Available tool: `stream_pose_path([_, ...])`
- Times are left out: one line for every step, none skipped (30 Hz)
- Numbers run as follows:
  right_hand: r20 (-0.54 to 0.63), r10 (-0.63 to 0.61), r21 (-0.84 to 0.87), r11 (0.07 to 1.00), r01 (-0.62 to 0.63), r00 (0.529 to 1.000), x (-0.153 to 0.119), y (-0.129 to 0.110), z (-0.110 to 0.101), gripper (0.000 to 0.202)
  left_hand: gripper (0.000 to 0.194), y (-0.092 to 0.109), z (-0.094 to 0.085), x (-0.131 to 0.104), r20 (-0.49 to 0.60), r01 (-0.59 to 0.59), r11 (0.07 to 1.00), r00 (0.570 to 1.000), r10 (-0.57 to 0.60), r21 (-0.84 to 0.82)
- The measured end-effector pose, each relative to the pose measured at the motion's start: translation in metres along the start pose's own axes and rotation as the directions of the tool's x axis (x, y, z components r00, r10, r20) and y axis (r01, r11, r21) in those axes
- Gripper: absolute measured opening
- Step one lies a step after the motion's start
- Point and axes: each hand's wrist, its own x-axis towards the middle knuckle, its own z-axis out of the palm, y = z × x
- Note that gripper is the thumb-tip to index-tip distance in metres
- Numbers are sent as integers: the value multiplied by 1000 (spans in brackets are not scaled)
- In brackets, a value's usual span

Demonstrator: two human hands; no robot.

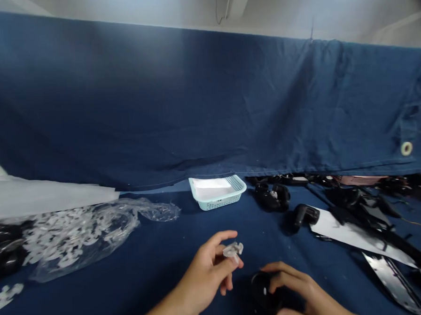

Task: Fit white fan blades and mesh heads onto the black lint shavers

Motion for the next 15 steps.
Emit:
stream_pose_path([-5,28,8,1000,-28,1000,-6,1,-4,32,50,2,5,5,25,-13,999,1000,12,37])
stream_pose_path([-10,54,17,998,-54,999,-11,2,-8,40,48,2,10,9,46,-31,996,999,28,80])
stream_pose_path([-25,82,21,996,-82,996,-15,4,-11,47,43,1,15,11,60,-58,990,997,51,129])
stream_pose_path([-54,120,17,993,-119,991,-18,5,-14,52,37,0,20,12,71,-92,979,994,80,183])
stream_pose_path([-99,166,6,986,-166,981,-19,5,-16,54,31,-2,25,12,86,-130,962,990,113,241])
stream_pose_path([-152,206,-7,978,-210,967,-19,4,-18,53,26,-4,28,11,101,-171,939,984,147,298])
stream_pose_path([-199,236,-17,970,-244,951,-17,2,-20,50,23,-6,31,11,117,-211,911,977,181,354])
stream_pose_path([-233,243,-25,966,-256,941,-14,-2,-22,46,24,-8,34,10,133,-247,879,968,211,409])
stream_pose_path([-247,231,-33,969,-246,941,-9,-7,-24,42,26,-9,35,9,150,-278,843,960,235,460])
stream_pose_path([-240,192,-41,977,-208,951,-4,-14,-26,39,29,-10,37,8,168,-303,806,953,252,508])
stream_pose_path([-221,138,-58,986,-154,966,2,-21,-29,36,32,-10,37,8,184,-323,773,946,265,547])
stream_pose_path([-187,88,-80,991,-104,979,8,-29,-31,32,33,-11,38,8,197,-336,746,942,272,575])
stream_pose_path([-164,46,-104,993,-63,985,13,-35,-34,29,32,-11,38,8,203,-340,729,940,274,593])
stream_pose_path([-155,11,-128,991,-31,988,17,-41,-36,26,30,-11,38,8,202,-341,721,940,275,603])
stream_pose_path([-152,-14,-152,988,-9,988,21,-45,-38,23,28,-11,38,8,198,-341,716,940,279,609])
